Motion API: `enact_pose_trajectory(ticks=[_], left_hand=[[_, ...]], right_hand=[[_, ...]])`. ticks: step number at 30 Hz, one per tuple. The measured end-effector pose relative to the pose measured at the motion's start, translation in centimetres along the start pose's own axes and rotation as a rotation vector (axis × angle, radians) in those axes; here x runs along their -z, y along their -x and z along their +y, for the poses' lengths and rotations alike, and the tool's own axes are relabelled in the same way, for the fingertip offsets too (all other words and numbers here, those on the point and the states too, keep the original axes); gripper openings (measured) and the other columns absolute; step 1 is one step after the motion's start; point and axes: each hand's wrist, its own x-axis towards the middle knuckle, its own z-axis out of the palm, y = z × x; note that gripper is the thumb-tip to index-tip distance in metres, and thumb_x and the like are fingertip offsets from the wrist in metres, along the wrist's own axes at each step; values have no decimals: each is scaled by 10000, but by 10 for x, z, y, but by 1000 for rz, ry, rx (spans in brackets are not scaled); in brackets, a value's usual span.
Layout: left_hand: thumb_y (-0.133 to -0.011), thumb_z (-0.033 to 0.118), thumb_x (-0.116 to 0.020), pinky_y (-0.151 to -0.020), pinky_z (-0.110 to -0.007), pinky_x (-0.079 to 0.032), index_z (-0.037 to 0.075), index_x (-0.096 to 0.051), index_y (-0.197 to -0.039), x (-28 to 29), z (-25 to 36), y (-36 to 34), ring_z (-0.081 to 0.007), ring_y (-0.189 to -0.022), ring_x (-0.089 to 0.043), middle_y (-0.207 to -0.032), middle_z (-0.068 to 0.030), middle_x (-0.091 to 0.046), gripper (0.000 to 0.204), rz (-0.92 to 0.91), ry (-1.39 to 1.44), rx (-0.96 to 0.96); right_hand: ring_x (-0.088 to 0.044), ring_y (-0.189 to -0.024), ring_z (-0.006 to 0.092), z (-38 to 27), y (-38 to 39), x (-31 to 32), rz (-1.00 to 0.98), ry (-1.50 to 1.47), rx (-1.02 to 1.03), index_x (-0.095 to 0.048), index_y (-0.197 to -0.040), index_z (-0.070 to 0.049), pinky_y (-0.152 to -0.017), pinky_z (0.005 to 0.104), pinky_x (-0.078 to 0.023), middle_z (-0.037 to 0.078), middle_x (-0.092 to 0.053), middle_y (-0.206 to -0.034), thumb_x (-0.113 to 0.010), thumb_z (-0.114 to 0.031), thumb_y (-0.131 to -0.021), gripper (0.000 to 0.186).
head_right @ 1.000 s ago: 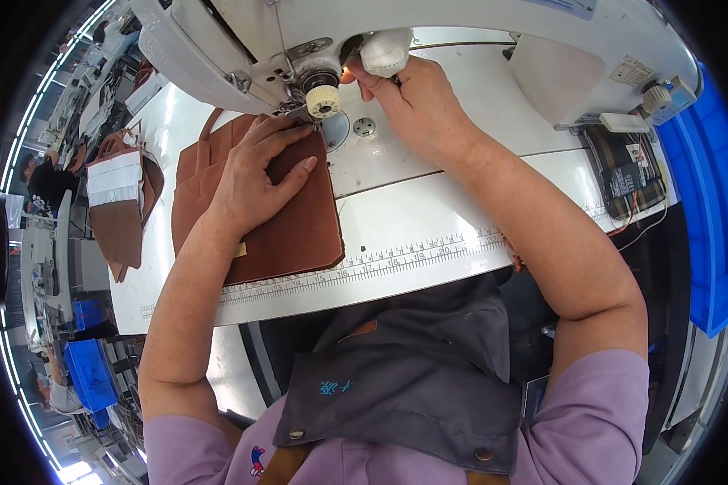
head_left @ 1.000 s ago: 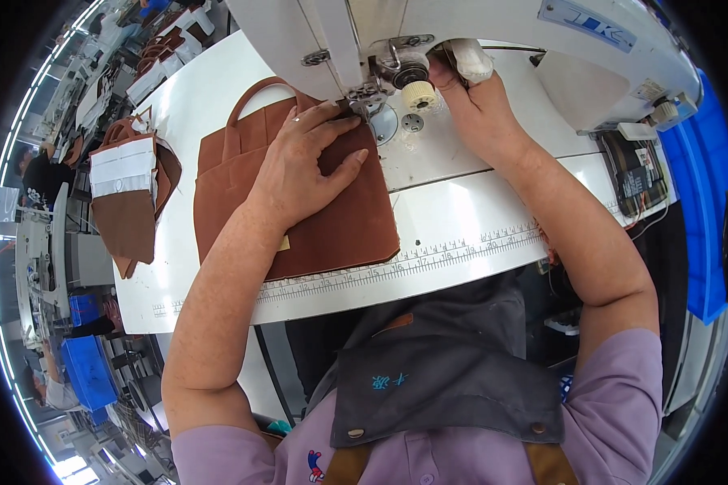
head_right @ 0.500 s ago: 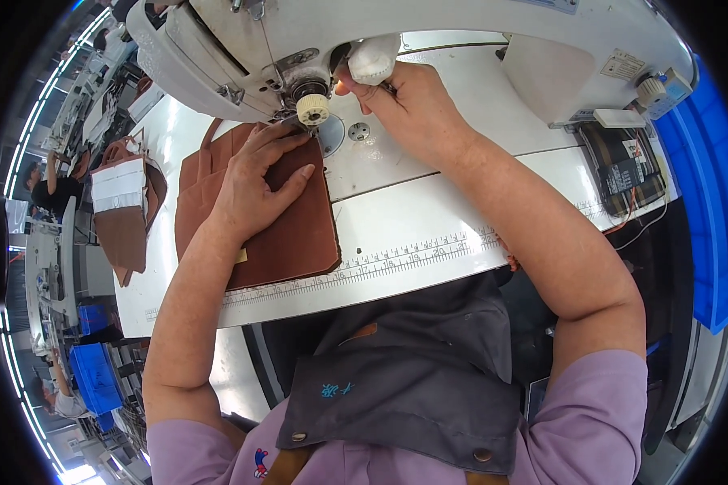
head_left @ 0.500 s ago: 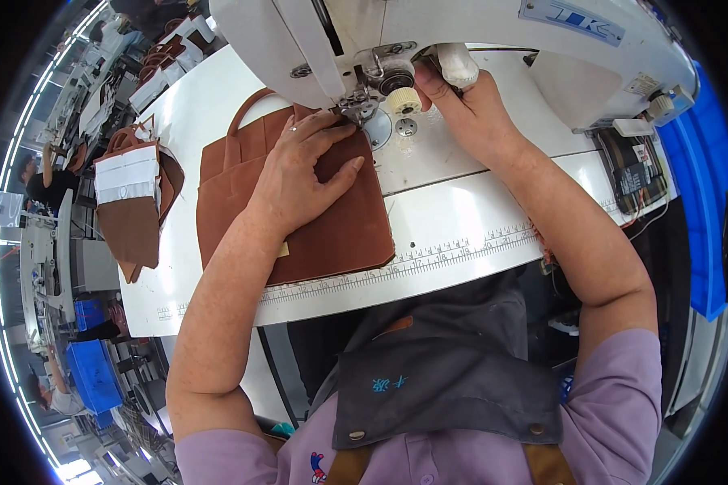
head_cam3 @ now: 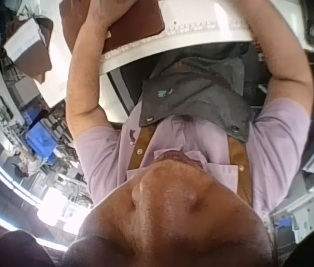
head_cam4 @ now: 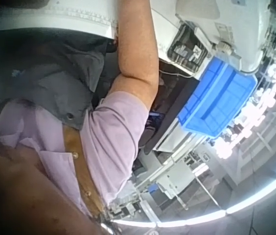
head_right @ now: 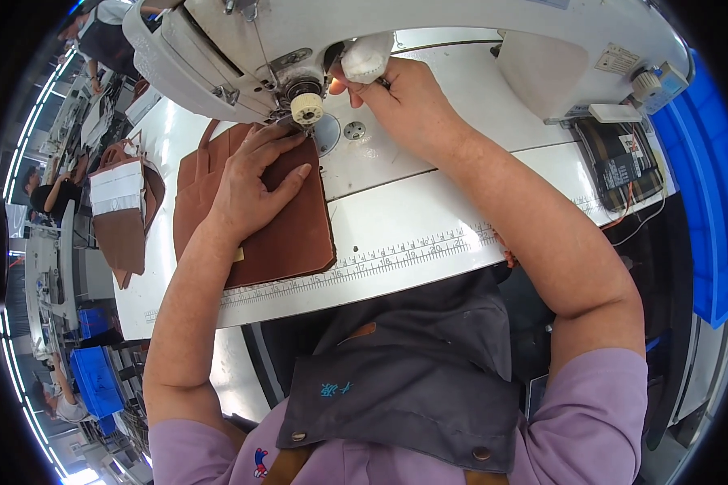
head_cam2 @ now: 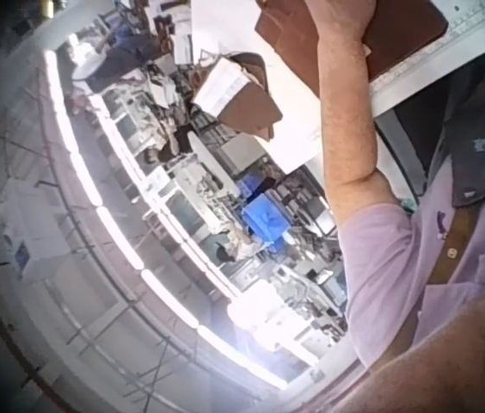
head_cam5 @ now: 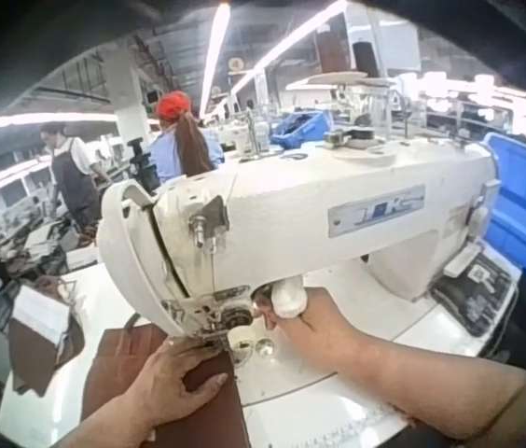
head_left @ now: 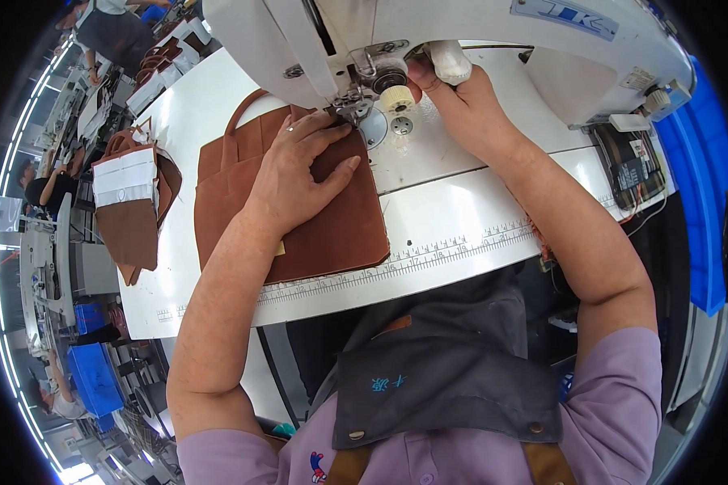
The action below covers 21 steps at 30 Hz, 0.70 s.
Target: The recorder is using an industrial sewing machine to stitch components of a brown leather bag, and using thread snips to trim excess thread.
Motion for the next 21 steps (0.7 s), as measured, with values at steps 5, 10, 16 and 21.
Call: enact_pose_trajectory(ticks=[5,10,16,21], left_hand=[[-860,173,-783,-1215,-494,-349,7,-714,-1222,0,7,6,-373,-1310,-572,-1344,-210,-633,404,-15,-6,20],[-860,175,-788,-1207,-485,-357,8,-717,-1215,-1,2,2,-371,-1305,-574,-1343,-213,-632,399,-14,5,35],[-857,161,-794,-1146,-444,-416,-14,-718,-1198,-4,1,0,-374,-1289,-580,-1325,-216,-641,391,8,27,60],[-858,150,-793,-1097,-429,-454,-22,-717,-1191,-6,-2,-2,-367,-1256,-593,-1302,-212,-649,382,19,27,59]], right_hand=[[-615,-825,102,1,1,2,-10,10,-11,-738,-1191,-40,-810,278,-521,30,-763,-976,-608,-184,-1013,263],[-589,-742,82,5,2,4,-43,-39,-60,-774,-1048,-30,-719,264,-496,13,-724,-837,-680,-333,-1010,319],[-554,-665,88,12,3,7,-31,17,-68,-773,-978,-16,-648,275,-469,11,-651,-713,-707,-438,-980,427],[-568,-637,131,8,4,8,-46,125,-67,-772,-978,-8,-634,304,-482,44,-641,-666,-687,-532,-964,531]])
